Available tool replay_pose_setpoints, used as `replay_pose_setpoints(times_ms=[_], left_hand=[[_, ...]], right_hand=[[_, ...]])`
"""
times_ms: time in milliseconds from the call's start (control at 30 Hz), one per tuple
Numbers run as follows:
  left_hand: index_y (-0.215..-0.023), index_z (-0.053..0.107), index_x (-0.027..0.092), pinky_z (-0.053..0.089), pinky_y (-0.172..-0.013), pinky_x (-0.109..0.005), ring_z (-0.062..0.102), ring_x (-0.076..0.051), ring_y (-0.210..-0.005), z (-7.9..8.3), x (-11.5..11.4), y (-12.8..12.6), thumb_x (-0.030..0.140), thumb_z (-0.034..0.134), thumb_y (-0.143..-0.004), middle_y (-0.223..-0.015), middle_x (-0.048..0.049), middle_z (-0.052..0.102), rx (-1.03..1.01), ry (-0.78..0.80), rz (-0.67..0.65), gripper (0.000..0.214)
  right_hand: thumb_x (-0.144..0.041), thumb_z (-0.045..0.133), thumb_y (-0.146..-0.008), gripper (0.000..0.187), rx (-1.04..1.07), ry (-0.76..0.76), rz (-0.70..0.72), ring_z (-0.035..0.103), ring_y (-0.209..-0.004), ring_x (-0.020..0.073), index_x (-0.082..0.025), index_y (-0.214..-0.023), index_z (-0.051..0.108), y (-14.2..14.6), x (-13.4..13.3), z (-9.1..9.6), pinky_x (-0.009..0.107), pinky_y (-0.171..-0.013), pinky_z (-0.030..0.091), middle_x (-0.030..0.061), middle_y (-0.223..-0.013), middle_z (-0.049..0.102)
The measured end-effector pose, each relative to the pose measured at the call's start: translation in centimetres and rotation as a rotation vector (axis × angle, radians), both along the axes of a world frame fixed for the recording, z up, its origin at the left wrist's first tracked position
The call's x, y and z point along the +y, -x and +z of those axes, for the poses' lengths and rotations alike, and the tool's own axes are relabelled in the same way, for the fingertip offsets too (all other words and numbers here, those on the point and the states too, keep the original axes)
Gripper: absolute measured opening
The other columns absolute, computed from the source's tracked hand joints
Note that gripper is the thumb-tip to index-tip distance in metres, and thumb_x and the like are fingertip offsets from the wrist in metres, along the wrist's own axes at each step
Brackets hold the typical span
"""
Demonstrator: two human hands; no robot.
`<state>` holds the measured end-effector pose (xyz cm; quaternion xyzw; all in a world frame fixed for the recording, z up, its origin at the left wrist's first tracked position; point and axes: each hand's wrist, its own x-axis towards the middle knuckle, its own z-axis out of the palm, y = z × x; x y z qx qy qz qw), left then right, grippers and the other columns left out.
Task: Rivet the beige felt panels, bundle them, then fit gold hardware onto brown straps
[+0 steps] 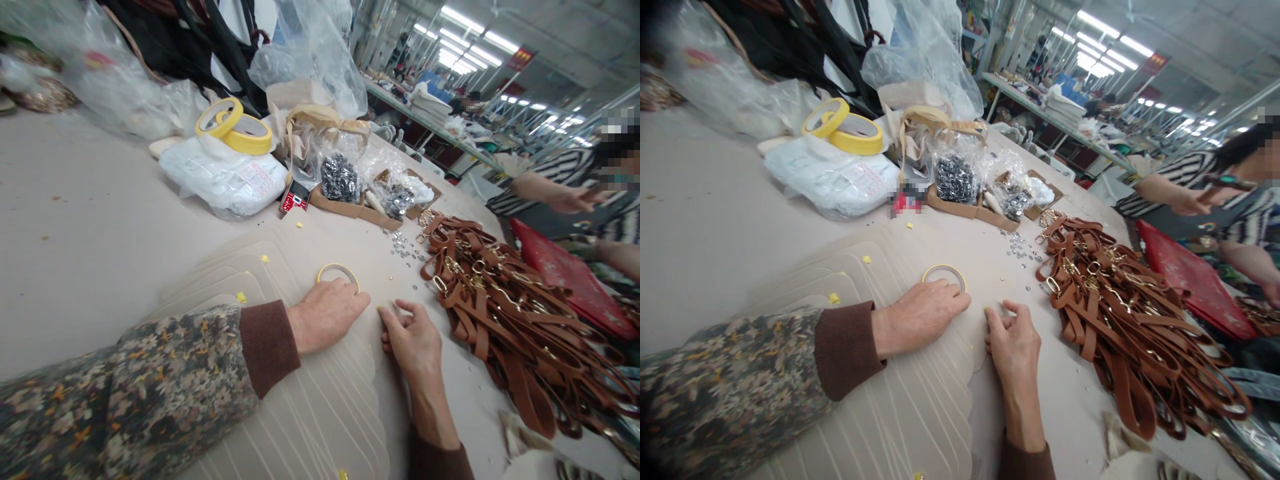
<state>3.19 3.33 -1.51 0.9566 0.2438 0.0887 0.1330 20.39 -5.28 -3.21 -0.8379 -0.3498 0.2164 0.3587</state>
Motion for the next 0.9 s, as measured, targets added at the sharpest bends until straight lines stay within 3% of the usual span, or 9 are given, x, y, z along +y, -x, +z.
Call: replay_pose_setpoints(times_ms=[67, 133, 333, 533, 767, 900], left_hand=[[-0.093, 0.056, 0.016, 0.050, -0.068, -0.035, 0.061, -0.025, -0.086, 0.0, 0.0, 0.0, 0.008, 0.042, -0.092, -0.091, -0.0078, 0.064, -0.004, 0.004, 0.003, 0.016], [-0.094, 0.056, 0.016, 0.050, -0.068, -0.034, 0.062, -0.024, -0.086, -0.1, 0.1, 0.0, 0.008, 0.043, -0.092, -0.091, -0.0075, 0.064, -0.003, 0.009, 0.002, 0.015], [-0.093, 0.056, 0.016, 0.050, -0.067, -0.034, 0.062, -0.025, -0.086, -0.1, 0.2, 0.0, 0.009, 0.042, -0.093, -0.092, -0.0079, 0.064, -0.017, 0.008, -0.015, 0.016], [-0.091, 0.057, 0.016, 0.049, -0.069, -0.035, 0.061, -0.025, -0.086, 0.3, 0.3, 0.3, 0.006, 0.048, -0.088, -0.089, -0.0079, 0.065, -0.042, -0.010, -0.081, 0.013], [-0.093, 0.057, 0.017, 0.048, -0.071, -0.030, 0.061, -0.020, -0.085, 0.6, 0.9, 0.7, 0.013, 0.046, -0.093, -0.091, -0.0048, 0.065, -0.153, 0.006, -0.043, 0.012], [-0.100, 0.059, 0.018, 0.049, -0.077, -0.028, 0.062, -0.018, -0.089, 0.6, 1.3, 0.9, 0.013, 0.044, -0.094, -0.094, -0.0025, 0.067, -0.246, 0.065, -0.034, 0.017]], right_hand=[[-0.056, 0.069, -0.071, 0.053, 0.108, -0.084, -0.023, 0.060, -0.043, 0.0177, -0.016, -0.105, 0.058, 0.1, -0.5, -0.1, 0.028, -0.043, 0.049, -0.0032, -0.055, 0.063], [-0.058, 0.066, -0.073, 0.046, 0.114, -0.097, -0.007, 0.061, -0.048, 0.0179, -0.016, -0.093, 0.063, 0.2, -1.0, -0.2, 0.029, -0.048, 0.051, 0.0002, -0.058, 0.065], [-0.050, 0.055, -0.082, 0.035, -0.377, -0.034, 0.102, 0.065, -0.062, 0.0222, -0.020, -0.077, 0.072, 1.1, -0.8, 0.0, 0.032, -0.067, 0.048, 0.0074, -0.066, 0.071], [-0.042, 0.050, -0.084, 0.030, -0.508, -0.050, 0.166, 0.064, -0.065, 0.0192, -0.020, -0.079, 0.070, 1.2, 0.2, -0.3, 0.029, -0.069, 0.044, 0.0050, -0.071, 0.071], [-0.036, 0.051, -0.085, 0.024, -0.425, 0.025, 0.450, 0.059, -0.062, 0.0149, -0.022, -0.077, 0.068, 0.3, -1.1, 0.6, 0.026, -0.064, 0.041, -0.0008, -0.069, 0.066], [-0.034, 0.053, -0.082, 0.022, -0.355, 0.154, 0.427, 0.056, -0.056, 0.0143, -0.023, -0.065, 0.062, 0.7, -1.3, 1.2, 0.025, -0.057, 0.037, -0.0035, -0.057, 0.060]])
